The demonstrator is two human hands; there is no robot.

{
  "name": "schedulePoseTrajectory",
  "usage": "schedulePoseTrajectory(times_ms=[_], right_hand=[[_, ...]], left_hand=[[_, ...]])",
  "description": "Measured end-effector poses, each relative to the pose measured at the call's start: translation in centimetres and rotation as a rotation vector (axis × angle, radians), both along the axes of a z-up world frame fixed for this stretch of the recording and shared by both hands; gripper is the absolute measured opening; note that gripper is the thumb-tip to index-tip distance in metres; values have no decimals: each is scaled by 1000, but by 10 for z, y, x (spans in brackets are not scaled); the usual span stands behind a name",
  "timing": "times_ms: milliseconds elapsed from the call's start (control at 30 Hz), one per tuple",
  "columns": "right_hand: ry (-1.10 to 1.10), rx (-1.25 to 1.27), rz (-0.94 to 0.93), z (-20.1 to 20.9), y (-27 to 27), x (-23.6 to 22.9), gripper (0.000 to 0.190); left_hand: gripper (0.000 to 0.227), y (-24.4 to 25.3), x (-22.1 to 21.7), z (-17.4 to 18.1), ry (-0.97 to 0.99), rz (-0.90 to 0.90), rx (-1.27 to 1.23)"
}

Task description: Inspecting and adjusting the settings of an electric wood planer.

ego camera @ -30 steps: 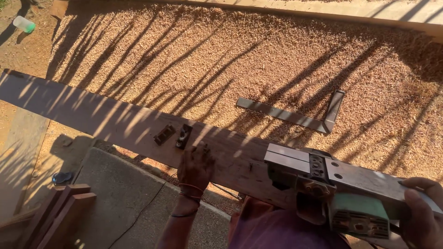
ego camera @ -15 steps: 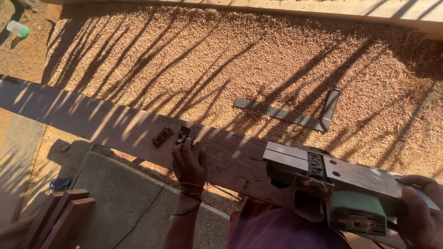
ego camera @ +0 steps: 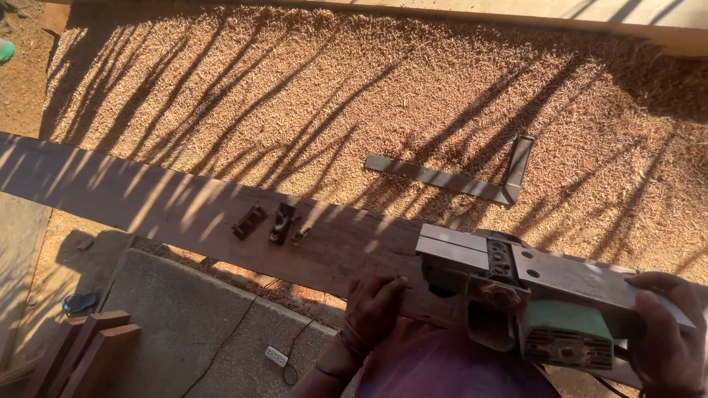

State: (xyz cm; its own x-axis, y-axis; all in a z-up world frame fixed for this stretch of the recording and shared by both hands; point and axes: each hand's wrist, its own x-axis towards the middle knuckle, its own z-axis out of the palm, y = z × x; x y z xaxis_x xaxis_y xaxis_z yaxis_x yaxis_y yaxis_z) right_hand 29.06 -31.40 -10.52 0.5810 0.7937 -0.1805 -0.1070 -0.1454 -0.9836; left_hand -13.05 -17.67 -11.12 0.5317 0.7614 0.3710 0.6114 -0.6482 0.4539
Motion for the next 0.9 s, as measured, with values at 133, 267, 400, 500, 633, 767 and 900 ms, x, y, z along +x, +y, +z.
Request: schedulePoseTrajectory(times_ms=[133,267,400,500,633,767,900], right_hand=[[-9,43,5,-5,-4,0,28],[-13,60,6,-6,-5,0,27],[19,88,-4,-4,-4,-3,27],[-1,104,2,-7,-6,-1,28],[3,87,14,5,-1,-5,30],[-29,62,24,6,-1,-5,32],[-50,57,23,5,-1,-5,32]], left_hand=[[32,17,-7,6,35,-5,28],[31,23,-11,-4,17,-15,33],[29,22,-6,-6,3,23,12],[28,22,-5,-9,-4,42,36],[29,24,-5,-6,-11,38,3],[33,25,-8,-2,-3,39,-56],[37,28,-10,8,-23,43,-41]])
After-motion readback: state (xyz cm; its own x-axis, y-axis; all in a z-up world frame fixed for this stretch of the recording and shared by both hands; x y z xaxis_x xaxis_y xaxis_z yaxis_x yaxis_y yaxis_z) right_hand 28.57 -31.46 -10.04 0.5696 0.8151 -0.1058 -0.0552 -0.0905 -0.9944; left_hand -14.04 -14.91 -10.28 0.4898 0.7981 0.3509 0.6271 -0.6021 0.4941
